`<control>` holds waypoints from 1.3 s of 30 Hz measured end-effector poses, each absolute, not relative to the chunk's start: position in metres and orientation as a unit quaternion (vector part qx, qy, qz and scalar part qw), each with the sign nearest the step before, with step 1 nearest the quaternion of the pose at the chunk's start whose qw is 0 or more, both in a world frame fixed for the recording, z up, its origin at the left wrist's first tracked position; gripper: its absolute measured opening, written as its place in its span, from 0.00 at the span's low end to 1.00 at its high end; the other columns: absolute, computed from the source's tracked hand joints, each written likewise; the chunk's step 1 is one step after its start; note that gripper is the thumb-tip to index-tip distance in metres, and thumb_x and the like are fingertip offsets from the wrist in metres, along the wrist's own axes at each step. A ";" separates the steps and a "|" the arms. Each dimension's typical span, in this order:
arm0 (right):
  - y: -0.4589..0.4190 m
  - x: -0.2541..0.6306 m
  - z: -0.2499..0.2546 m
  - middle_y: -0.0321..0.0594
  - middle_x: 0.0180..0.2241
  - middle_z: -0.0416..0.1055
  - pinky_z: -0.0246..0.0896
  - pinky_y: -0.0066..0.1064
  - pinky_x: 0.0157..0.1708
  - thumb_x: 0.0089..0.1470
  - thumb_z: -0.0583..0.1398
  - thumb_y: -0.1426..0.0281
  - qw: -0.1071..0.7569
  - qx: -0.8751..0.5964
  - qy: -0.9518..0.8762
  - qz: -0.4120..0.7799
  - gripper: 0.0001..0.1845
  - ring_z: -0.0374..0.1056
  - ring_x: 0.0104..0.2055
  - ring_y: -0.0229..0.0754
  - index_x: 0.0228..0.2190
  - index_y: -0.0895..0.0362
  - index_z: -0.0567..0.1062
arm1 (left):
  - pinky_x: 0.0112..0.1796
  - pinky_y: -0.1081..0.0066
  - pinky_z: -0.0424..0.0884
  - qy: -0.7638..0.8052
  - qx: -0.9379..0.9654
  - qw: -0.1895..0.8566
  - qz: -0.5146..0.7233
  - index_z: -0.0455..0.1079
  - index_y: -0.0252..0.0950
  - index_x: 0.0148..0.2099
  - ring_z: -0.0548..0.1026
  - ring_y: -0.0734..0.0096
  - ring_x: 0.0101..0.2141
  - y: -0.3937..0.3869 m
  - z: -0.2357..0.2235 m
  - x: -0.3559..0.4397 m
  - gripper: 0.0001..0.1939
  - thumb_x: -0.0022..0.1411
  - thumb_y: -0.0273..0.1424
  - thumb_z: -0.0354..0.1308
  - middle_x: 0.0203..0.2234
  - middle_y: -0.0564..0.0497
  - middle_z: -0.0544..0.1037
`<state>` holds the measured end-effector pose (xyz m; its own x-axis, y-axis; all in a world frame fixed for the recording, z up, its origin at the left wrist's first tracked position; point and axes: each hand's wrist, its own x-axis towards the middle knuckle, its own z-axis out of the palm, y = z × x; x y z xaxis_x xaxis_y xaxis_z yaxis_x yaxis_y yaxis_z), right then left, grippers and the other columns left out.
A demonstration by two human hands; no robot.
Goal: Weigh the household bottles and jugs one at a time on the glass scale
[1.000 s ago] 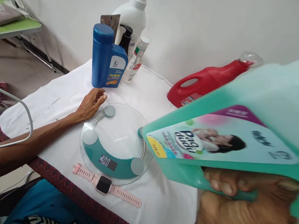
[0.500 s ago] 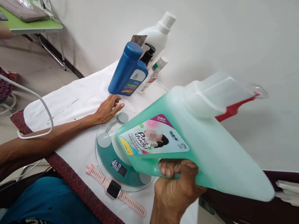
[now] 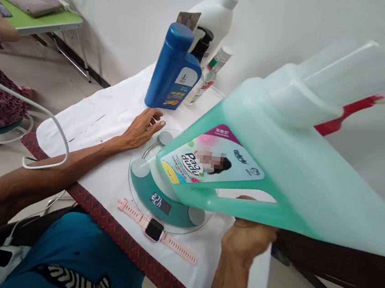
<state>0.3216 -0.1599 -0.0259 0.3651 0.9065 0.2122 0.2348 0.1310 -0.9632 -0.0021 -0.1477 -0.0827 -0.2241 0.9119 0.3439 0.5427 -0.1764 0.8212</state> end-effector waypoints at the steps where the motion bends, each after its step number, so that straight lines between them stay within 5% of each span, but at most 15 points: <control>1: -0.160 0.325 -0.038 0.35 0.20 0.66 0.57 0.33 0.19 0.48 0.59 0.45 0.584 -0.610 -0.456 0.282 0.22 0.64 0.23 0.42 0.25 0.51 0.72 | 0.48 0.60 0.76 0.606 0.601 0.184 0.487 0.68 0.38 0.54 0.77 0.64 0.44 -0.151 -0.080 -0.002 0.16 0.78 0.44 0.53 0.51 0.42 0.77; 5: -0.164 0.327 -0.071 0.31 0.12 0.59 0.46 0.30 0.15 0.46 0.61 0.58 0.564 -0.625 -0.452 0.295 0.12 0.55 0.14 0.38 0.22 0.53 0.74 | 0.48 0.61 0.76 0.586 0.626 0.151 0.493 0.69 0.38 0.53 0.77 0.64 0.44 -0.159 -0.071 0.000 0.18 0.79 0.46 0.49 0.49 0.43 0.79; 11: -0.166 0.329 -0.075 0.30 0.12 0.58 0.47 0.28 0.18 0.52 0.60 0.61 0.559 -0.582 -0.509 0.299 0.15 0.53 0.15 0.34 0.17 0.52 0.67 | 0.48 0.60 0.76 0.594 0.640 0.134 0.469 0.71 0.40 0.50 0.77 0.63 0.44 -0.159 -0.066 0.003 0.18 0.79 0.47 0.48 0.46 0.45 0.81; 20: -0.165 0.333 -0.078 0.29 0.14 0.58 0.47 0.29 0.18 0.60 0.61 0.48 0.547 -0.590 -0.516 0.294 0.25 0.54 0.17 0.35 0.22 0.53 0.73 | 0.47 0.60 0.75 0.577 0.655 0.129 0.470 0.74 0.39 0.48 0.78 0.63 0.44 -0.161 -0.061 0.008 0.25 0.80 0.51 0.44 0.45 0.45 0.82; 30: -0.165 0.332 -0.079 0.29 0.16 0.59 0.48 0.30 0.19 0.55 0.63 0.53 0.548 -0.590 -0.518 0.287 0.20 0.54 0.19 0.35 0.21 0.53 0.72 | 0.51 0.56 0.76 0.537 0.664 0.171 0.492 0.75 0.39 0.51 0.78 0.60 0.45 -0.168 -0.053 0.012 0.31 0.78 0.57 0.42 0.46 0.44 0.81; 36: -0.162 0.331 -0.081 0.30 0.17 0.60 0.46 0.30 0.17 0.56 0.62 0.46 0.550 -0.600 -0.504 0.289 0.24 0.55 0.17 0.35 0.22 0.53 0.73 | 0.56 0.53 0.77 0.444 0.712 0.227 0.495 0.61 0.40 0.70 0.78 0.53 0.53 -0.181 -0.040 0.023 0.45 0.66 0.66 0.56 0.58 0.42 0.76; 39: -0.161 0.332 -0.082 0.29 0.17 0.61 0.46 0.30 0.18 0.54 0.63 0.48 0.551 -0.599 -0.503 0.292 0.22 0.55 0.18 0.35 0.22 0.52 0.72 | 0.62 0.51 0.74 0.412 0.731 0.219 0.497 0.56 0.36 0.73 0.74 0.47 0.62 -0.184 -0.030 0.038 0.54 0.58 0.63 0.69 0.64 0.37 0.71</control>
